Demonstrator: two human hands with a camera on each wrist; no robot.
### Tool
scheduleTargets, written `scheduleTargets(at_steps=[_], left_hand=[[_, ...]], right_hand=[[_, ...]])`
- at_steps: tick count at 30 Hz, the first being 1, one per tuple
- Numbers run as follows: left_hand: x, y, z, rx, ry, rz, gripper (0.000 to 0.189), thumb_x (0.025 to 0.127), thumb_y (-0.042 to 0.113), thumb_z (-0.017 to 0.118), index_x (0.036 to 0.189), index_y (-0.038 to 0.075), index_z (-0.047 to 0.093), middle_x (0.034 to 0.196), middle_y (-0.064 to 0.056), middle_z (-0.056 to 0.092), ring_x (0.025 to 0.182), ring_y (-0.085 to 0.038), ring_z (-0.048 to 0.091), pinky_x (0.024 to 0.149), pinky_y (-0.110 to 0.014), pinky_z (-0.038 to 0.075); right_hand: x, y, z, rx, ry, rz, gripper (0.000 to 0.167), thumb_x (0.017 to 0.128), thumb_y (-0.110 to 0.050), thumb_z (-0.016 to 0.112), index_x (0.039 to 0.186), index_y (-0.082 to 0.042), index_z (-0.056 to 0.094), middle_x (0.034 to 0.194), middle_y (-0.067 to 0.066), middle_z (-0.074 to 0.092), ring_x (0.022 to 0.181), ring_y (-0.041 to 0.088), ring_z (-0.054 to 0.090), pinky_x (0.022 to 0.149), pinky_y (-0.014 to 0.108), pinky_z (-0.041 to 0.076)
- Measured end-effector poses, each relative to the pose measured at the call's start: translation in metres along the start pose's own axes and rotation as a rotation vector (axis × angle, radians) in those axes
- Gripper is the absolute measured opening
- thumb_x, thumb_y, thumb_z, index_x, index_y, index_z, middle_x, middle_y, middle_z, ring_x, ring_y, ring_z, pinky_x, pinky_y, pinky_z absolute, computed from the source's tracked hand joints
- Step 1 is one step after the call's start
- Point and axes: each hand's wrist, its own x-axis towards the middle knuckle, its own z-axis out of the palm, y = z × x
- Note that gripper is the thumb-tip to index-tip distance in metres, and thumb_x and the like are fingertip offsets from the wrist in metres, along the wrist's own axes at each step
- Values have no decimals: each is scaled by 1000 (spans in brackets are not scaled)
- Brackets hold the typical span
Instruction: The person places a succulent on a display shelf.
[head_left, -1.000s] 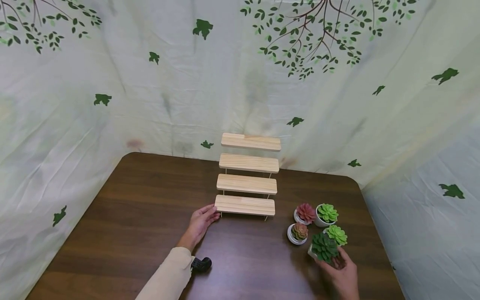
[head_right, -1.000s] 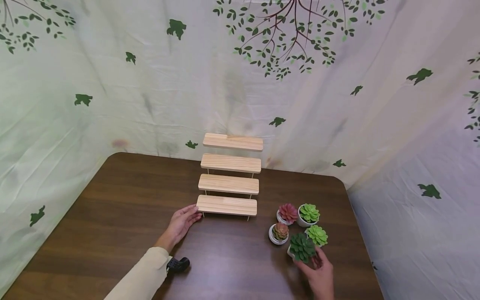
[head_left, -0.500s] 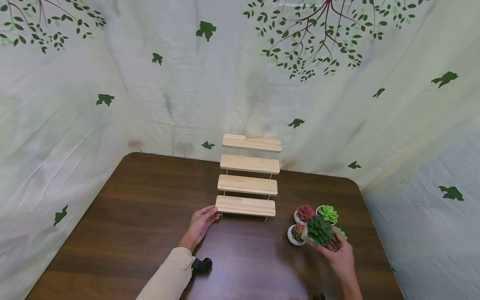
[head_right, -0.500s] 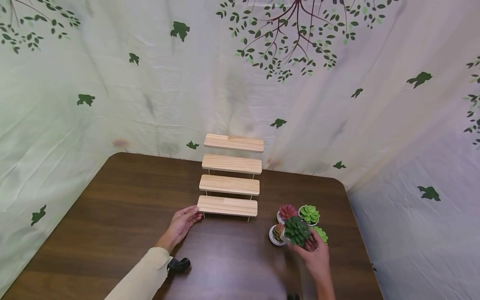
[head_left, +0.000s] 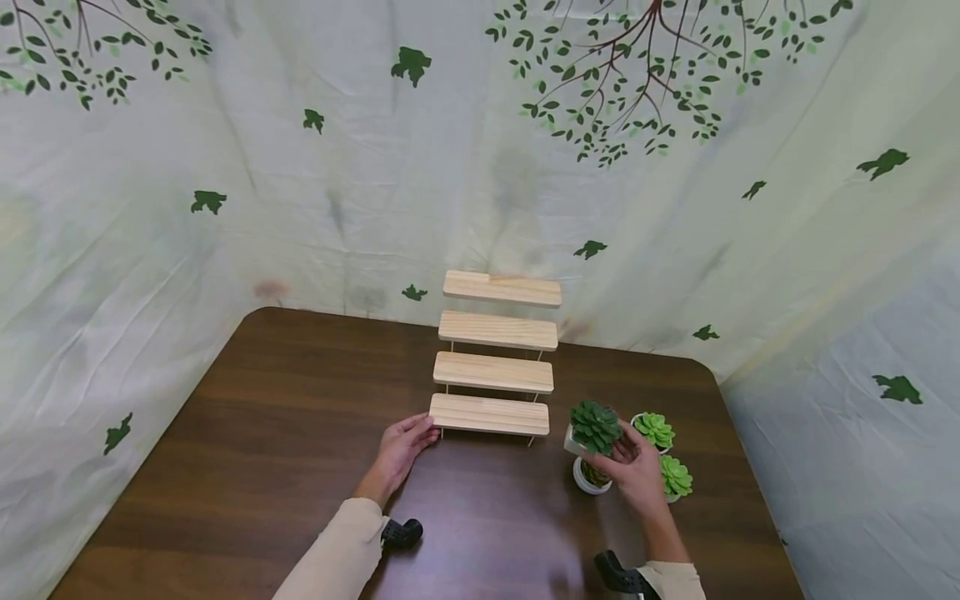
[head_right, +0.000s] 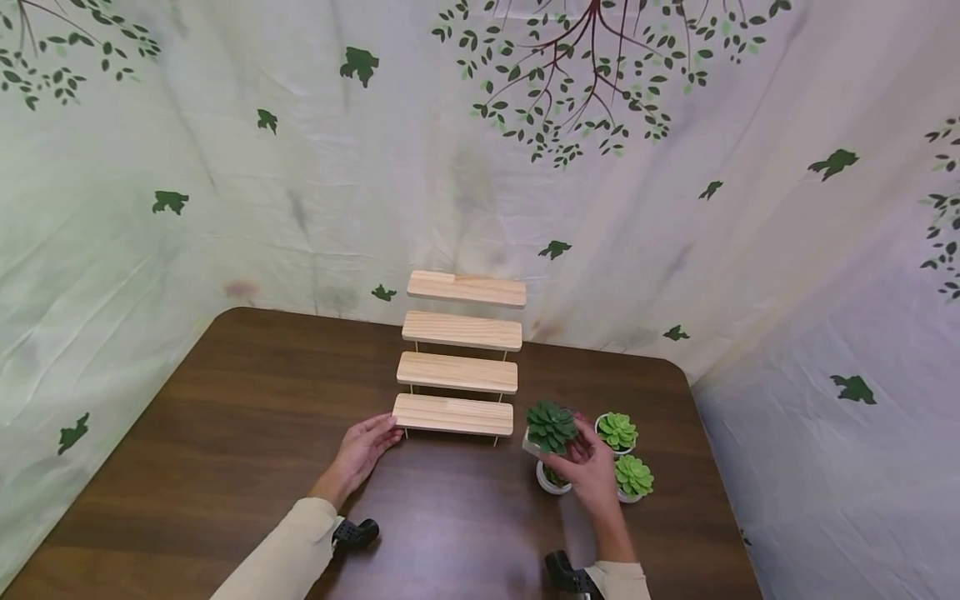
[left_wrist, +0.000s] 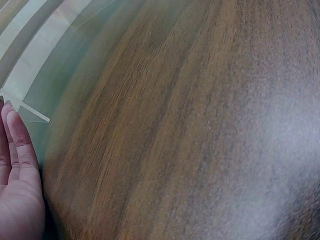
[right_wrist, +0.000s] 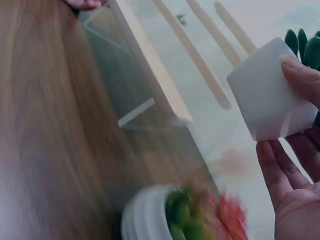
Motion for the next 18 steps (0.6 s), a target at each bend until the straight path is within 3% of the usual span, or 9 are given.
scheduleTargets(at_steps=[5,10,18], left_hand=[[1,-1,-1,-7,-11,6,12,94,-3,57,103,-8,63,82,-3,68,74,-12,66,73,-23,56],[1,-1,-1,-20,-7,-6,11,94,-3,57,101,-7,63,80,-3,68,74,-12,66,74,-24,56],[1,1,-1,-22,-7,-11,10,93,-2,59,101,-6,64,80,-2,69,74,-12,66,75,-24,56]], right_hand=[[14,1,18,-18,-29,63,61,72,17,73,127,12,48,114,9,61,99,3,62,83,19,53],[26,4,36,56,-72,82,64,71,20,71,130,13,46,124,23,56,102,4,61,88,20,51],[39,7,68,75,-119,82,63,71,17,74,128,7,50,127,24,57,108,14,60,89,23,51]])
